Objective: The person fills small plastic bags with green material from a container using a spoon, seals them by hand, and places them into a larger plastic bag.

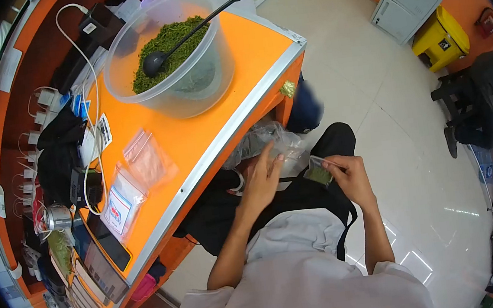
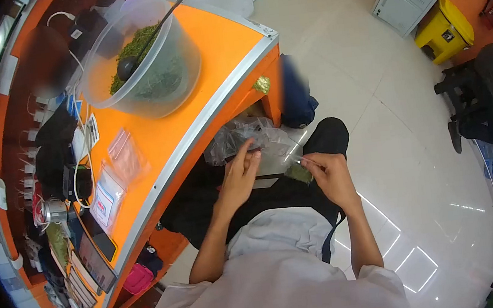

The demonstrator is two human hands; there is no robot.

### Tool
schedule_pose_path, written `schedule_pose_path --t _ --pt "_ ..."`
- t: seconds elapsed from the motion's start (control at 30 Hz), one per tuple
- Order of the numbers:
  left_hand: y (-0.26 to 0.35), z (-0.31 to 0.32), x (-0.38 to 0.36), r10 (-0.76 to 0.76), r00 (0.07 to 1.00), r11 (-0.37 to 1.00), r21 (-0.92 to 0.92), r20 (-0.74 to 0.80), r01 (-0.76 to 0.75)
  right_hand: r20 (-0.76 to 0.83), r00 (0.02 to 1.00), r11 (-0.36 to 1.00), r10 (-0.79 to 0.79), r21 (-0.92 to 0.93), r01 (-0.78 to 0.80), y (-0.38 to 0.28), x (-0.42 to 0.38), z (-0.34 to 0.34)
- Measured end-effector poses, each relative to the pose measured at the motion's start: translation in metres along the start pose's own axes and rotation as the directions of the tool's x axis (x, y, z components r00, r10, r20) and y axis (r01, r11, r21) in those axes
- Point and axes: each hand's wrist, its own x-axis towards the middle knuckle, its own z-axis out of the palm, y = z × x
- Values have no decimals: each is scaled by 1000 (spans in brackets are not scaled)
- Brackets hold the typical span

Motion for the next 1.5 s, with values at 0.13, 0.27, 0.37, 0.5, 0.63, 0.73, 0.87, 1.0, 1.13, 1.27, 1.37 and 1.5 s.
schedule_pose_path --t 0.13,0.27,0.37,0.5,0.63,0.73,0.87,1.0,1.13,1.27,1.37,1.5 --pt "-47 13 24 -132 987 895 438 89 80 17 997 987 -81 -139 83 30 11 15" --pt "-71 17 40 -140 990 816 566 2 115 4 992 991 -125 -46 125 19 21 47" --pt "-58 9 12 -143 988 824 559 59 86 -227 957 970 -182 118 212 4 32 84" --pt "-37 4 -22 -48 994 896 445 102 -2 -12 950 950 -312 2 312 38 84 135" --pt "-8 -11 -45 -136 981 926 370 142 75 220 945 958 -241 -100 268 6 95 129" --pt "2 -20 -61 -200 974 938 306 104 160 149 933 935 -328 -91 344 -31 93 94" --pt "-2 -15 -79 -15 999 994 111 39 10 -23 833 833 -553 -9 553 -142 69 61" --pt "17 -34 -79 11 991 990 140 132 -30 148 609 621 -779 61 781 -197 78 99" --pt "15 -52 -81 82 996 985 151 21 -84 203 730 667 -653 -301 681 -217 94 158" --pt "9 -69 -89 35 994 992 126 -102 -22 198 841 809 -504 -233 539 -225 99 176" --pt "12 -76 -94 3 988 998 56 -153 6 135 814 813 -565 -73 577 -220 99 173" --pt "31 -83 -95 9 978 972 -227 -208 -57 54 869 811 -491 393 434 -209 85 147"
